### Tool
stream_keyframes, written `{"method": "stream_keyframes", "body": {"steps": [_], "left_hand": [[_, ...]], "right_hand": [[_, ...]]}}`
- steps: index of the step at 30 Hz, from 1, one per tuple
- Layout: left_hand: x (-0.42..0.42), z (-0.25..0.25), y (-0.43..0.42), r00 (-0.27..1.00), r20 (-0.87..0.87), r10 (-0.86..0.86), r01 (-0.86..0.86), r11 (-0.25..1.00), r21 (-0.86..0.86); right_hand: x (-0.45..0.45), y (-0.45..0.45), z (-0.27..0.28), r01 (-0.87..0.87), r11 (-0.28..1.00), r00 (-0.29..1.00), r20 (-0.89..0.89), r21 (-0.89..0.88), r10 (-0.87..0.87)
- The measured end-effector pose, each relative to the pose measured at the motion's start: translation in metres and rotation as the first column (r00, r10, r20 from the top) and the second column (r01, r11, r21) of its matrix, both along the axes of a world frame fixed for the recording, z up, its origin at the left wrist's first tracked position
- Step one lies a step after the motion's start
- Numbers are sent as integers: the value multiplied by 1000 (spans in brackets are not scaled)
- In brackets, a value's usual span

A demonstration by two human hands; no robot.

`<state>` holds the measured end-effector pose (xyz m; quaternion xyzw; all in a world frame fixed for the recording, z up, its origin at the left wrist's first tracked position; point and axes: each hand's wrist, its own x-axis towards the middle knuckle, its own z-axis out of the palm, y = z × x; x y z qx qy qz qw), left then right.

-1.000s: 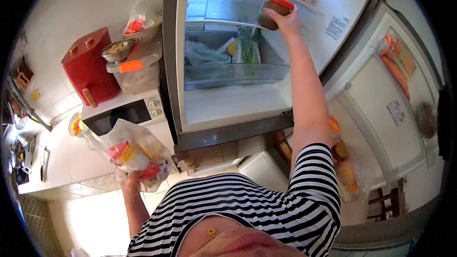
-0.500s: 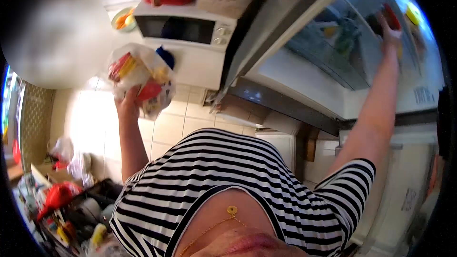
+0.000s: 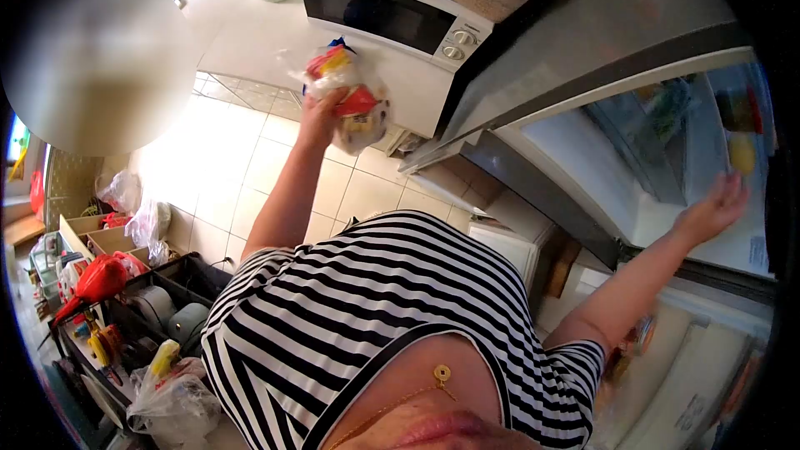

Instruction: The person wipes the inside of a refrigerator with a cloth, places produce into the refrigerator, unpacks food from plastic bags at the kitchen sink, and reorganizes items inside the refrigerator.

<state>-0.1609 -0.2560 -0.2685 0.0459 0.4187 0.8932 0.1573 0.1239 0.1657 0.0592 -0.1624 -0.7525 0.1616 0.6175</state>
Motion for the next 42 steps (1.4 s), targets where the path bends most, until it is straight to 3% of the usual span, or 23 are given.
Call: {"method": "stream_keyframes", "body": {"steps": [3, 7, 8, 9, 10, 11, 12, 13, 14, 15, 17, 19, 21, 25, 28, 30, 31, 32, 34, 36, 38, 41, 42], "left_hand": [[-22, -33, 56, 1000, -2, -27, 27, 996, 85], [-78, -119, 109, 991, -27, -129, 126, 987, -96], [-66, -87, 124, 996, -52, -74, 74, 997, -11], [-55, -48, 131, 994, -94, -47, 53, 996, 65], [-72, -73, 135, 976, -178, -128, 130, 992, -1], [-82, -84, 145, 974, -106, -200, 211, 971, 111], [-101, -108, 149, 952, -182, -247, 270, 955, 118], [-115, -126, 150, 939, -119, -323, 338, 932, 130], [-134, -159, 155, 865, -153, -478, 500, 790, 355], [-144, -174, 148, 818, 132, -560, 526, 821, 221], [-231, -301, 161, 790, 61, -610, 607, 793, 58], [-192, -245, 156, 853, 182, -489, 517, 840, -165], [-187, -234, 157, 886, 155, -438, 464, 829, -313], [-190, -224, 163, 930, 47, -365, 307, 698, -647], [-181, -207, 163, 979, -83, -187, -18, 325, -946], [-164, -187, 154, 957, -273, 95, -275, 14, -961], [-151, -175, 145, 882, -429, 197, -427, -56, -903], [-112, -117, 130, 914, -370, 167, -383, 53, -922], [-100, -123, 120, 606, -783, 140, -791, 0, -612], [-65, -101, 107, 510, -857, 77, -852, 183, -490], [-33, -91, 101, 419, -908, 20, -877, 268, -399], [37, -45, 112, 151, -988, 43, -772, 630, -90], [67, -27, 119, 338, -941, -29, -722, 633, -279]], "right_hand": [[9, -45, -51, -110, 989, 986, 112, -100, 121], [39, -67, -113, -296, 936, 911, 238, -190, 336], [45, -82, -127, -247, 947, 920, 259, -204, 296], [57, -91, -140, -143, 970, 878, 427, -194, 215], [54, -109, -123, -105, 992, 793, 607, 68, 42], [59, -124, -138, -215, 891, 875, 327, -399, 357], [69, -133, -142, -140, 929, 798, 517, -342, 310], [75, -143, -158, -180, 862, 798, 442, -474, 409], [83, -156, -160, -112, 828, 767, 481, -550, 424], [89, -167, -162, -65, 776, 725, 504, -628, 469], [107, -183, -171, 7, 808, 688, 589, -589, 424], [130, -196, -181, 49, 838, 628, 669, -544, 398], [154, -210, -188, 155, 805, 568, 718, -573, 402], [201, -227, -200, 261, 768, 612, 716, -585, 337], [235, -239, -199, 316, 781, 685, 699, -538, 205], [259, -242, -183, 362, 775, 686, 711, -518, 155], [274, -242, -179, 436, 831, 656, 754, -346, -30], [290, -245, -174, 506, 846, 612, 761, -165, -218], [323, -254, -138, 649, 758, 587, 681, -73, -437], [355, -264, -102, 766, 630, 500, 499, 127, -708], [395, -268, -75, 854, 362, 251, 315, 374, -916], [449, -270, -39, 863, 229, 140, 223, 451, -965], [458, -269, -26, 849, 171, 72, 209, 501, -975]]}}
